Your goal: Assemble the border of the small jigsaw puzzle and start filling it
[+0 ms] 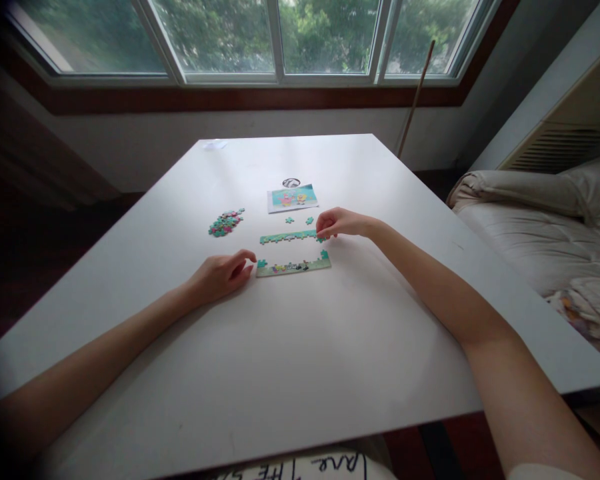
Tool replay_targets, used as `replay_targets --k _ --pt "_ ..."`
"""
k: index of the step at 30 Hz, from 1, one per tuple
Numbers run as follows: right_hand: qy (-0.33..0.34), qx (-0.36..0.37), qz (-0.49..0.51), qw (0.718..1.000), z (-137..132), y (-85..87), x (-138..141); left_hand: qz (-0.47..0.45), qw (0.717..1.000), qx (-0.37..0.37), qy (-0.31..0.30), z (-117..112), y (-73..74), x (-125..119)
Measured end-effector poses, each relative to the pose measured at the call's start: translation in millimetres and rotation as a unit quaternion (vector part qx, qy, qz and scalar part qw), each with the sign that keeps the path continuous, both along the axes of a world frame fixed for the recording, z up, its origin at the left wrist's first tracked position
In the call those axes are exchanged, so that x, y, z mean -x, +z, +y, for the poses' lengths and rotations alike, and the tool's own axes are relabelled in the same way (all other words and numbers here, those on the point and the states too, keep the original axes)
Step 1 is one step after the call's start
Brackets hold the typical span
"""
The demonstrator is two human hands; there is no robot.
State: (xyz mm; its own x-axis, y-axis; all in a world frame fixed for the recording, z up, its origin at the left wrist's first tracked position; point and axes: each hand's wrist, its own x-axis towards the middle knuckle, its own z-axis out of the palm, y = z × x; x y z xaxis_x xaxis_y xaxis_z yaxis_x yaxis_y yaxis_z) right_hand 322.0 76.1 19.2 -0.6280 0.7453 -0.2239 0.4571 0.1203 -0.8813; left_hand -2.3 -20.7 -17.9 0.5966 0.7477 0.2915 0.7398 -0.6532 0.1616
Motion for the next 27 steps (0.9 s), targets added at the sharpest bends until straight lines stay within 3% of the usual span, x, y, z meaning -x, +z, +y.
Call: replay_targets --k 10,15,27 --pt "0.006 0.039 0.0 0.999 2.3 -2.1 -4.7 0.013 1.0 -0.002 -0.021 -0.4 -0.3 0.4" --pt "0.016 -0.005 -0.045 0.999 3.8 -3.5 -4.7 0.009 1.0 -0.001 -0.021 0.3 -0.6 -0.2" --pt "0.052 -0.029 -0.078 0.995 -2.9 -2.0 -1.9 -0.018 0.999 0.017 -0.025 -0.9 1.7 -1.9"
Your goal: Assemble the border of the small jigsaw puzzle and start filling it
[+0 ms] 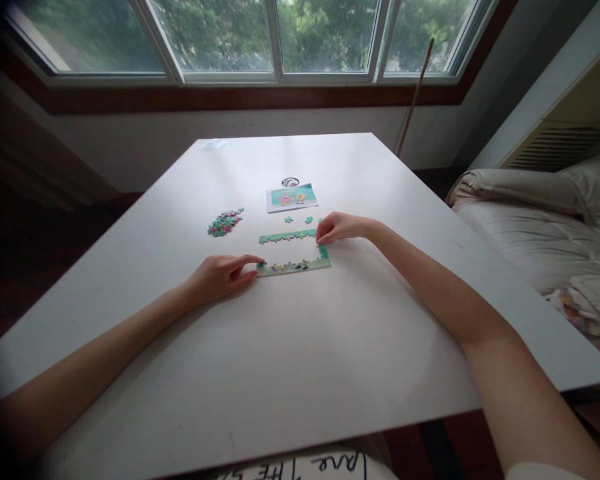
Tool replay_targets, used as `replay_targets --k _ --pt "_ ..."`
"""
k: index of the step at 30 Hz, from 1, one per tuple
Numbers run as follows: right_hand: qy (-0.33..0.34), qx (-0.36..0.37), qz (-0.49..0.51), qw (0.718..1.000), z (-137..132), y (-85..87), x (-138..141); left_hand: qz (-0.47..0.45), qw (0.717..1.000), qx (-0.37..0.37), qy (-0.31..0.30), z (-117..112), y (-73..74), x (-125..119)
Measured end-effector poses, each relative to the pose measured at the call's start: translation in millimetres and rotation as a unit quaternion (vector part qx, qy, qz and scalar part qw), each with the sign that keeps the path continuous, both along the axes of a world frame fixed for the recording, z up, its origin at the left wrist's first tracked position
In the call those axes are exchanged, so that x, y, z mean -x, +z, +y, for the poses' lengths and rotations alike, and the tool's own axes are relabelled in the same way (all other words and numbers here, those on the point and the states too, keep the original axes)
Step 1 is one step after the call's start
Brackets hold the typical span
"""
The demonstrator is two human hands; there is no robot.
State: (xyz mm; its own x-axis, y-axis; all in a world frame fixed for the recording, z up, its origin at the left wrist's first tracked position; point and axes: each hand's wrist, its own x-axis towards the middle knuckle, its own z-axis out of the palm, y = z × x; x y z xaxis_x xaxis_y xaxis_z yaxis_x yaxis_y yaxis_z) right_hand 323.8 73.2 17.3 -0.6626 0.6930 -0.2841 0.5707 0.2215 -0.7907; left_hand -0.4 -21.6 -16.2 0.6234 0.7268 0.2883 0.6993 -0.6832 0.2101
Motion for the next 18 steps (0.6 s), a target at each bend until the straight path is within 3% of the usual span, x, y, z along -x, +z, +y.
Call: replay_targets --k 13,18 --pt "0.023 -0.029 -0.004 0.999 -0.2 -4.1 -1.7 -0.004 1.0 -0.002 0.004 1.6 -2.7 -2.4" --pt "-0.028 0.015 0.036 0.999 0.3 -5.3 -5.1 -0.003 1.0 0.001 0.006 0.5 -2.2 -3.6"
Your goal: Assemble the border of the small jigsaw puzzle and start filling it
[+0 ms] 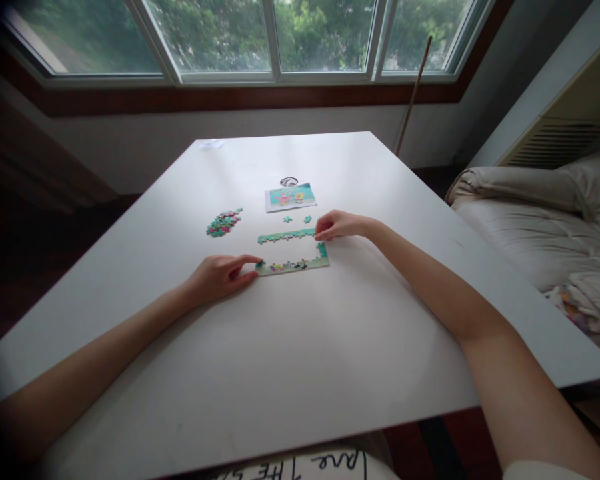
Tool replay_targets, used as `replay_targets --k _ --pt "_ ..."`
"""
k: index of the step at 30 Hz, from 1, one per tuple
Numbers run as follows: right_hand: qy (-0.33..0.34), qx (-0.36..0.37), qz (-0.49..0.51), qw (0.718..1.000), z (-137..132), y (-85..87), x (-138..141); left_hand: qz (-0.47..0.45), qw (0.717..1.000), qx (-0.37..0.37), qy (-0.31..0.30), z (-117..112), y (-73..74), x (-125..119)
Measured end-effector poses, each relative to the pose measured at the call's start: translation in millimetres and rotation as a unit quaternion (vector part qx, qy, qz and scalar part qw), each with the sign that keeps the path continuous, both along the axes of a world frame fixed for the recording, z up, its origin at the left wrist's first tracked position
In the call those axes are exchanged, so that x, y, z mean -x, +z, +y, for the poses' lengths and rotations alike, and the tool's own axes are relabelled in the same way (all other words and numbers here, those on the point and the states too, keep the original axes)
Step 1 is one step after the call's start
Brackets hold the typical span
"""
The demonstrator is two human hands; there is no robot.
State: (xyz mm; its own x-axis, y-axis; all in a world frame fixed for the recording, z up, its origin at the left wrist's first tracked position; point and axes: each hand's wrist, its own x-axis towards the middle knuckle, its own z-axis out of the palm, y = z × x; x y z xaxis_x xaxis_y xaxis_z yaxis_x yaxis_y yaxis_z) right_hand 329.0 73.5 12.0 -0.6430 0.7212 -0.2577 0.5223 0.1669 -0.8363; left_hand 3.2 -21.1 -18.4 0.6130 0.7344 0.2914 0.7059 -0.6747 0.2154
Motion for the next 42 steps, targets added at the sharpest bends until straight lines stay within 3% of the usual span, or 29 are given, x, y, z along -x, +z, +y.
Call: replay_targets --k 4,7,11,16,19,26,35,42 --pt "-0.115 0.016 0.114 0.987 10 -11.3 -10 0.002 1.0 0.0 -0.001 0 -0.1 1" --pt "-0.256 -0.031 0.2 0.945 19 -23.6 -18 0.003 1.0 0.0 -0.002 -1 0.1 1" --pt "-0.343 -0.135 0.155 0.917 24 -35.7 -21 0.011 1.0 -0.002 -0.001 -2 0.9 1" --pt "-0.246 -0.285 0.047 0.925 24 -41.3 -16 0.015 1.0 0.005 0.006 -3 2.0 0" --pt "-0.185 -0.323 0.018 0.928 23 -42.8 -13 0.014 1.0 0.012 0.007 -4 3.5 -1" --pt "-0.133 -0.341 0.002 0.931 19 -42.9 -13 0.019 0.999 0.023 0.013 -4 5.0 -4" --pt "-0.176 -0.333 -0.004 0.926 20 -38.8 -13 0.012 1.0 0.013 0.006 -4 4.6 -3" --pt "-0.176 -0.296 0.022 0.939 21 -40.2 -16 0.015 1.0 0.02 0.012 -4 4.3 -3"
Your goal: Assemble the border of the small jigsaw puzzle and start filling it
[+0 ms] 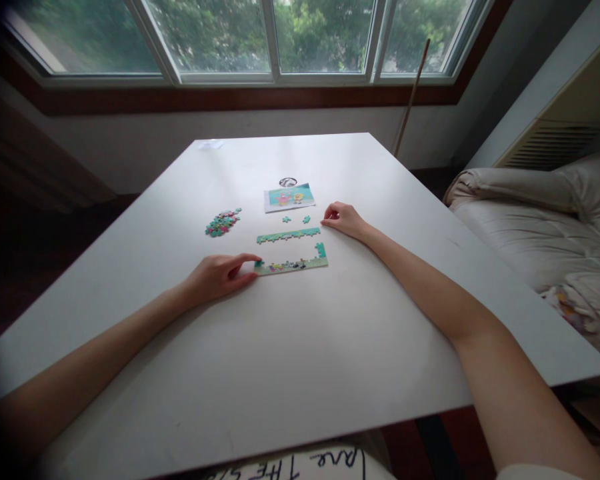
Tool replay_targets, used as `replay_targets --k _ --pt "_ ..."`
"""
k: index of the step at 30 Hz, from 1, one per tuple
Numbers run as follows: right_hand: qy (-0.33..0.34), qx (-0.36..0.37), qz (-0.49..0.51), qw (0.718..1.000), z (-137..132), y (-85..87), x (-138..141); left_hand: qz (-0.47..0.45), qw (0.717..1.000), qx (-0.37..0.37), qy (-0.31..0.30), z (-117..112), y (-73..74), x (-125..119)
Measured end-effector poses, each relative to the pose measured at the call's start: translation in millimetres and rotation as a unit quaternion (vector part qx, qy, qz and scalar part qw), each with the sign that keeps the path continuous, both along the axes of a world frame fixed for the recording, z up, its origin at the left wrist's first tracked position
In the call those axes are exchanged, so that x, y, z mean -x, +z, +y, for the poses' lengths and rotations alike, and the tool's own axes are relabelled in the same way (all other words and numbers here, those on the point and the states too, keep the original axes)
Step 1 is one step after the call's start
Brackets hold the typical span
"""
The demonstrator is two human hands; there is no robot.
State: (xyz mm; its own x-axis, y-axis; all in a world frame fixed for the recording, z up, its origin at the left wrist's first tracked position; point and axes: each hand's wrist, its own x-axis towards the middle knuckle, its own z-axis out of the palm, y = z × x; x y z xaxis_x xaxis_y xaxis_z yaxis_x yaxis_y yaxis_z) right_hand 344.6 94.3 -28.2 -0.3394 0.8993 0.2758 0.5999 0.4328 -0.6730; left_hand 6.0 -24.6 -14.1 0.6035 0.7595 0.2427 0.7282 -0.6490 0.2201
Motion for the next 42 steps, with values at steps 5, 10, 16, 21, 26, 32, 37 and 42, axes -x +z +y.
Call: replay_targets --k 5,10,16,21,26,32,37,42 --pt "0.006 0.032 0.008 0.999 -1 3.6 -1 -0.005 1.0 -0.002 -0.007 -1 0.5 0" --pt "0.046 0.09 -0.002 0.995 3 13.6 -7 -0.006 1.0 -0.003 -0.006 -2 -0.8 2" --pt "0.059 0.139 -0.02 0.988 8 20.0 -11 -0.007 1.0 -0.006 -0.006 -3 -0.3 2" --pt "0.079 0.173 -0.012 0.982 10 19.1 -15 -0.009 1.0 -0.006 -0.006 -3 -0.2 2" --pt "0.079 0.193 -0.016 0.978 8 20.7 -16 -0.006 1.0 -0.012 -0.006 -2 -2.5 3" --pt "0.086 0.195 -0.021 0.977 5 25.2 -15 0.001 1.0 -0.007 -0.005 -2 -2.6 3" --pt "0.079 0.198 -0.034 0.976 3 28.0 -12 -0.002 1.0 -0.011 -0.004 -2 -2.9 2" --pt "0.076 0.208 0.005 0.975 0 27.3 -10 -0.001 1.0 -0.016 -0.01 -1 -4.2 4"
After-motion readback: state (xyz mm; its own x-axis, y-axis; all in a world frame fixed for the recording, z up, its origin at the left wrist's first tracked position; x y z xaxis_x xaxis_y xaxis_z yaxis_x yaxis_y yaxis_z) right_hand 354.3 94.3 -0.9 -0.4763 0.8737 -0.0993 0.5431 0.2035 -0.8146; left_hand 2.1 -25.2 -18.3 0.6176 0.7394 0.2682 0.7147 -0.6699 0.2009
